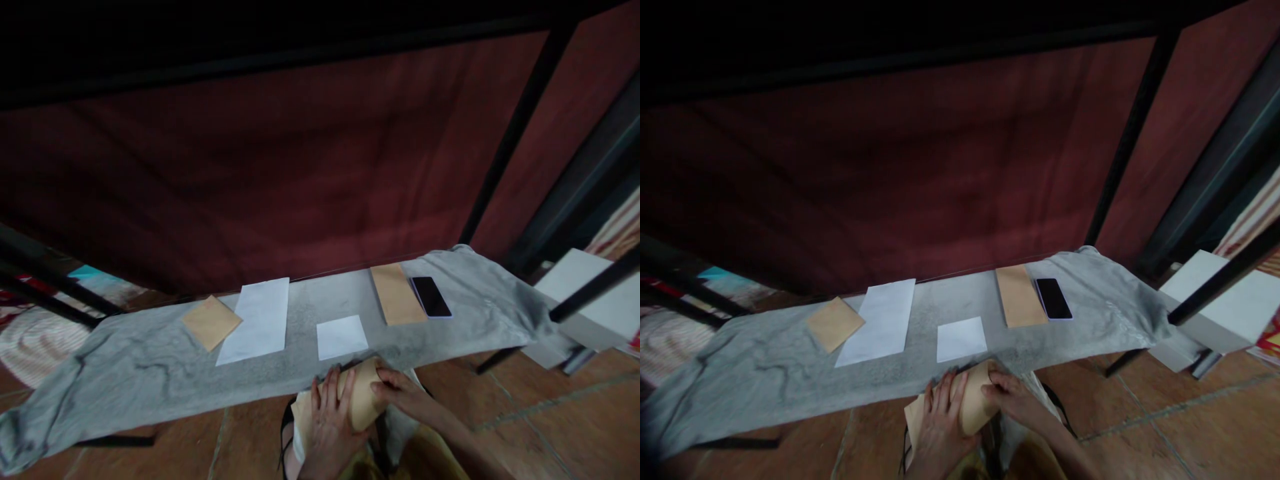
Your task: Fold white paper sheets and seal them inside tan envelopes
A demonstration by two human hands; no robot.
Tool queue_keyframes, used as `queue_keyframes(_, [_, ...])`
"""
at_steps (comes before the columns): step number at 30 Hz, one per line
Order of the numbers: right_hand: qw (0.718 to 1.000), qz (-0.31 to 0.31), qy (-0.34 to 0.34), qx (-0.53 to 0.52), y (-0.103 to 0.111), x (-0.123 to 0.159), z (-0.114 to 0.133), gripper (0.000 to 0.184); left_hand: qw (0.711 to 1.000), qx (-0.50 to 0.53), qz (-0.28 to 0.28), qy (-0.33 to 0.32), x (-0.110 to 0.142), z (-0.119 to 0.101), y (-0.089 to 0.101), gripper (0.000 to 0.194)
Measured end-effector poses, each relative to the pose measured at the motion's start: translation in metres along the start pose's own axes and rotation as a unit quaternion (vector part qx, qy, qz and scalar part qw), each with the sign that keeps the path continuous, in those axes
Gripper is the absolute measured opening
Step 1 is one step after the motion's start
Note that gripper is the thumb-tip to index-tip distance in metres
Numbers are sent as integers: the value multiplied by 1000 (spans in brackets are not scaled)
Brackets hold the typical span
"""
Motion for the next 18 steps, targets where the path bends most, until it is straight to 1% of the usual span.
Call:
queue_keyframes(1, [998, 39, 22, 34, -5, -8, 8, 26, 1000, 1, -2, 10, 2, 5, 1, 104])
queue_keyframes(2, [996, 42, 34, 76, -3, -18, 15, 34, 1000, 2, -3, 25, 5, 10, 1, 103])
queue_keyframes(3, [994, 36, 38, 95, 0, -31, 20, 37, 999, 3, -2, 43, 9, 16, 0, 104])
queue_keyframes(5, [991, 27, 44, 127, 3, -64, 28, 31, 997, 6, 1, 80, 18, 27, -3, 106])
queue_keyframes(6, [988, 30, 45, 145, 1, -82, 31, 29, 995, 7, 1, 97, 24, 31, -5, 107])
queue_keyframes(8, [981, 46, 47, 182, -12, -119, 36, 33, 993, 5, -7, 121, 35, 36, -9, 106])
queue_keyframes(11, [967, 88, 48, 233, -43, -163, 42, 37, 989, -9, -28, 143, 52, 43, -16, 102])
queue_keyframes(13, [957, 116, 42, 261, -62, -180, 43, 39, 987, -21, -33, 158, 62, 50, -21, 102])
queue_keyframes(15, [951, 131, 28, 279, -76, -190, 43, 36, 983, -33, -29, 180, 71, 60, -25, 104])
queue_keyframes(18, [952, 129, -1, 277, -80, -195, 40, 36, 977, -43, -12, 210, 80, 73, -26, 111])
Point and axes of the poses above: each hand's wrist, its own x-axis away from the middle knuckle, its own y-axis out of the back of the hand, z = x × y, the point moved 10 cm from there along -x, towards the middle knuckle, and after that the axes turned 2 degrees about z, right-handed, at the moved point
